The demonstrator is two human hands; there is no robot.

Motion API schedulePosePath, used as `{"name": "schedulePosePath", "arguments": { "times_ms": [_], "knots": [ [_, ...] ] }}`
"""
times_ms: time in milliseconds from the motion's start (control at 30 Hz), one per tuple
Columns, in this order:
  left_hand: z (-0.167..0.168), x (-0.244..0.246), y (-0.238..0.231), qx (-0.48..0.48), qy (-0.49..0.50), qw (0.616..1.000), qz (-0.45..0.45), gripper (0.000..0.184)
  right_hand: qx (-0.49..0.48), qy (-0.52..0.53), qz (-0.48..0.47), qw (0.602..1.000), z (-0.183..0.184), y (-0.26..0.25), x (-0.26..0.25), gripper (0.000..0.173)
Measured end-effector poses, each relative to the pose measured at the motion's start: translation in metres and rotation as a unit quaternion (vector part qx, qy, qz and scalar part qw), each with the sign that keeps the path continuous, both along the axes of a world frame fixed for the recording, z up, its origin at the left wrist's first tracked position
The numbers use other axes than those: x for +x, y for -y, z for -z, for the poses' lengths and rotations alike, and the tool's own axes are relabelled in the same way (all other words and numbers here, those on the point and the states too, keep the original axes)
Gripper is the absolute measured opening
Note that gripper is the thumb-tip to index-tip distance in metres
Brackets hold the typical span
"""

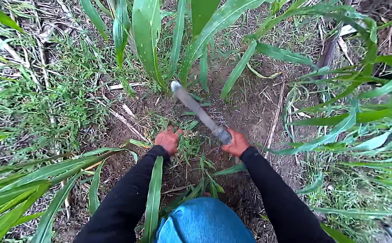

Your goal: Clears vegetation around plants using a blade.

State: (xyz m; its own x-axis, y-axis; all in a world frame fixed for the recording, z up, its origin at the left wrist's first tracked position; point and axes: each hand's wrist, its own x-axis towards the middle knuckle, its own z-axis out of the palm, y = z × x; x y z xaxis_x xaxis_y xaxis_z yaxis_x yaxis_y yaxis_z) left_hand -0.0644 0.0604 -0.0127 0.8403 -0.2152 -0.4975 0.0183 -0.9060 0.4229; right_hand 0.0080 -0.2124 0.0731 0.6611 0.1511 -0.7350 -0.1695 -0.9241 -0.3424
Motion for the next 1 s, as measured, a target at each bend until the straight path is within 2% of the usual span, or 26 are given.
{"name": "schedulePosePath", "arguments": {
  "times_ms": [33,100,133,167,233,300,367,433,500,533,600,667,733,833,900,1000],
  "knots": [
    [0.002,0.000,-0.001,-0.002,0.010,1.000,0.004,0.061,0.041,0.030,0.092,0.994,0.004,-0.002,0.001,0.068],
    [0.003,-0.001,-0.002,-0.002,0.005,1.000,0.012,0.063,0.113,0.065,0.258,0.957,0.015,-0.017,-0.006,0.067],
    [0.003,-0.001,-0.002,-0.002,0.006,1.000,0.014,0.063,0.125,0.060,0.283,0.949,0.020,-0.023,-0.010,0.068],
    [0.003,0.000,-0.002,-0.001,0.003,1.000,0.014,0.063,0.111,0.034,0.241,0.964,0.023,-0.025,-0.013,0.068],
    [0.003,0.002,-0.002,0.002,-0.011,1.000,0.014,0.065,0.036,-0.046,0.042,0.997,0.019,-0.023,-0.013,0.075],
    [0.004,0.003,-0.002,0.005,-0.014,1.000,0.018,0.065,-0.016,-0.062,-0.077,0.995,0.010,-0.016,-0.006,0.079],
    [0.006,0.003,-0.002,0.004,-0.009,1.000,0.020,0.066,-0.013,-0.043,-0.057,0.997,0.001,-0.005,0.003,0.076],
    [0.007,0.002,-0.003,0.000,0.001,1.000,0.021,0.067,0.048,-0.013,0.075,0.996,0.003,-0.006,0.004,0.065],
    [0.010,-0.001,-0.004,-0.009,0.019,1.000,0.019,0.063,0.113,0.002,0.213,0.971,0.013,-0.025,-0.004,0.061],
    [0.013,-0.002,-0.004,-0.014,0.039,0.999,0.018,0.056,0.123,-0.007,0.219,0.968,0.017,-0.036,-0.009,0.062],
    [0.010,0.000,-0.004,-0.012,0.036,0.999,0.013,0.051,0.066,-0.054,0.087,0.993,0.013,-0.046,-0.012,0.071],
    [0.011,-0.002,-0.002,-0.011,0.044,0.999,0.005,0.047,-0.013,-0.050,-0.031,0.998,-0.002,-0.039,-0.008,0.079],
    [0.015,-0.005,0.000,-0.019,0.069,0.997,-0.010,0.045,-0.056,-0.024,-0.092,0.994,-0.020,-0.011,0.000,0.082],
    [0.013,-0.007,-0.006,-0.068,0.107,0.991,-0.049,0.046,-0.074,0.013,-0.093,0.993,-0.058,0.056,-0.003,0.079],
    [0.007,-0.003,-0.019,-0.095,0.194,0.972,-0.092,0.043,-0.099,0.054,-0.082,0.990,-0.102,0.107,-0.014,0.075],
    [0.004,0.024,-0.046,-0.021,0.293,0.933,-0.209,0.042,-0.123,0.160,-0.074,0.977,-0.185,0.169,-0.042,0.062]
  ]
}}
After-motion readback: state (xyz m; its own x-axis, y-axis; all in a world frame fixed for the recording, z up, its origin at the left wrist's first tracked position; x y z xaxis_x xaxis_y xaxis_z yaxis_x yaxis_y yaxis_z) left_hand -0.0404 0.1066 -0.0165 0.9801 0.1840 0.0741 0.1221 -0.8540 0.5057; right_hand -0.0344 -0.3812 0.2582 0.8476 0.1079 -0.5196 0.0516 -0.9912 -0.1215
